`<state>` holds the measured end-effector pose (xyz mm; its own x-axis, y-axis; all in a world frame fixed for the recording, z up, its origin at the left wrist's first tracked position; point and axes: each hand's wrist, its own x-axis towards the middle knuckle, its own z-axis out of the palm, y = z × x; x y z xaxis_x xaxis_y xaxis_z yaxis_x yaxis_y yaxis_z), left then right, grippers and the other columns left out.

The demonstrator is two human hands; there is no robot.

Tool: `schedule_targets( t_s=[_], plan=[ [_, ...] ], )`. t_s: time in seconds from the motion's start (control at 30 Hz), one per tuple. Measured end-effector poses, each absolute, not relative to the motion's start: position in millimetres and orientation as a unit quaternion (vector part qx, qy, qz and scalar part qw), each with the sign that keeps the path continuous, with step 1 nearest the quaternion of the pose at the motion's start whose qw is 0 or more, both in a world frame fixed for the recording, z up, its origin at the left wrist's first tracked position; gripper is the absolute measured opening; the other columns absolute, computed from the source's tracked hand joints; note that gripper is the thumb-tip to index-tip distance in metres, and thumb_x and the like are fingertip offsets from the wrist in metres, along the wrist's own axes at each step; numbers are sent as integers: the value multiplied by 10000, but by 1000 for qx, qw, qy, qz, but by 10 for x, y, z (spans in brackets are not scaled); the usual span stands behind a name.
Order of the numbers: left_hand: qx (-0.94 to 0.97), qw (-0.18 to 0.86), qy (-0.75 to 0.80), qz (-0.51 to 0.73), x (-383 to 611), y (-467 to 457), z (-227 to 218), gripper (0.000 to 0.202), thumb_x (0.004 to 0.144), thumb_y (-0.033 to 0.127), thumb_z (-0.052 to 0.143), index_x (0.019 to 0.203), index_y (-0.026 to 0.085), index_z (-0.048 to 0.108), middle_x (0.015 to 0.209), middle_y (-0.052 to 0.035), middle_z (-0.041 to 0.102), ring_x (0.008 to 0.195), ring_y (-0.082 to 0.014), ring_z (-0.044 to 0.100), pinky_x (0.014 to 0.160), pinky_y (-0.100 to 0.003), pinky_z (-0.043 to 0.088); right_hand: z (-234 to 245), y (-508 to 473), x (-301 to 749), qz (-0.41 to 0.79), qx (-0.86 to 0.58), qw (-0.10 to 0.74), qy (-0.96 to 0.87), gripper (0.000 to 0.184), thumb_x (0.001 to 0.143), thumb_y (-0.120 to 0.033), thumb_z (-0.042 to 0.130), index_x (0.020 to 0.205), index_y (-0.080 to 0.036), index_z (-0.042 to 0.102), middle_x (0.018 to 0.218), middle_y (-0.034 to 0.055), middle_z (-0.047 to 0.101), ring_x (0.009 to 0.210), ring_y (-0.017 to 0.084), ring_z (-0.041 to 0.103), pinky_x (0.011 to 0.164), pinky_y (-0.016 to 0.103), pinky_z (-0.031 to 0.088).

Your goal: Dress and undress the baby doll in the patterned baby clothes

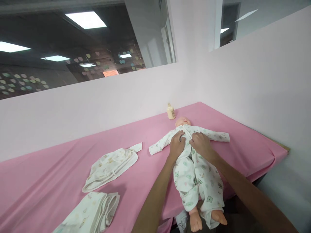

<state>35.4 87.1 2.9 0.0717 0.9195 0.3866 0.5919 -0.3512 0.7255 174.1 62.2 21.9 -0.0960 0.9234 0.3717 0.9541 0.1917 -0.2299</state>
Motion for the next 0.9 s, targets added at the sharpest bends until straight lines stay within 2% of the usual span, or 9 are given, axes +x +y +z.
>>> schedule_targets(
  t_s=[0.13,0.27,0.4,0.5,0.7,0.8,0.9],
  plan=[
    [708,195,532,421,346,868,31,363,812,156,466,1119,172,660,1327,-57,583,1265,-201,500,1114,-380,350,195,641,1798,76,-612,276,-737,154,765,-174,456,613,-195,443,619,3,555,587,137,453,563,272,246],
    [713,194,529,418,343,874,30,378,809,149,458,1131,168,655,1329,-58,581,1267,-195,498,1115,-369,349,205,645,1889,147,-577,294,-748,136,723,-199,473,606,-199,404,575,-40,472,565,117,397,554,251,238],
    [713,193,532,415,344,870,40,378,807,143,454,1125,178,656,1331,-50,579,1271,-189,495,1120,-361,342,222,645,1933,139,-555,284,-769,133,738,-212,475,619,-198,415,610,-27,498,613,126,422,574,252,253],
    [712,194,532,415,342,860,44,374,816,157,456,1132,182,654,1335,-47,577,1273,-190,492,1121,-361,341,218,654,1941,124,-576,314,-745,149,759,-241,458,621,-200,416,621,-18,512,627,135,438,579,255,268],
    [713,191,525,423,331,870,8,361,824,162,461,1127,193,653,1325,-43,584,1262,-184,503,1110,-356,352,187,752,2174,205,-615,463,-605,137,725,-304,468,631,-208,445,580,-40,458,558,126,416,519,250,287],
    [714,193,525,421,313,877,13,355,831,165,457,1127,189,651,1330,-48,580,1266,-183,498,1107,-354,347,154,873,2495,249,-636,558,-471,143,718,-330,472,691,-196,517,653,-13,511,601,143,455,524,260,340],
    [720,188,530,407,311,854,76,321,873,246,453,1123,185,644,1322,-57,588,1256,-187,503,1087,-347,354,62,994,2845,240,-678,594,-361,160,707,-308,473,777,-185,548,782,35,576,686,174,508,570,284,395]
  ],
)
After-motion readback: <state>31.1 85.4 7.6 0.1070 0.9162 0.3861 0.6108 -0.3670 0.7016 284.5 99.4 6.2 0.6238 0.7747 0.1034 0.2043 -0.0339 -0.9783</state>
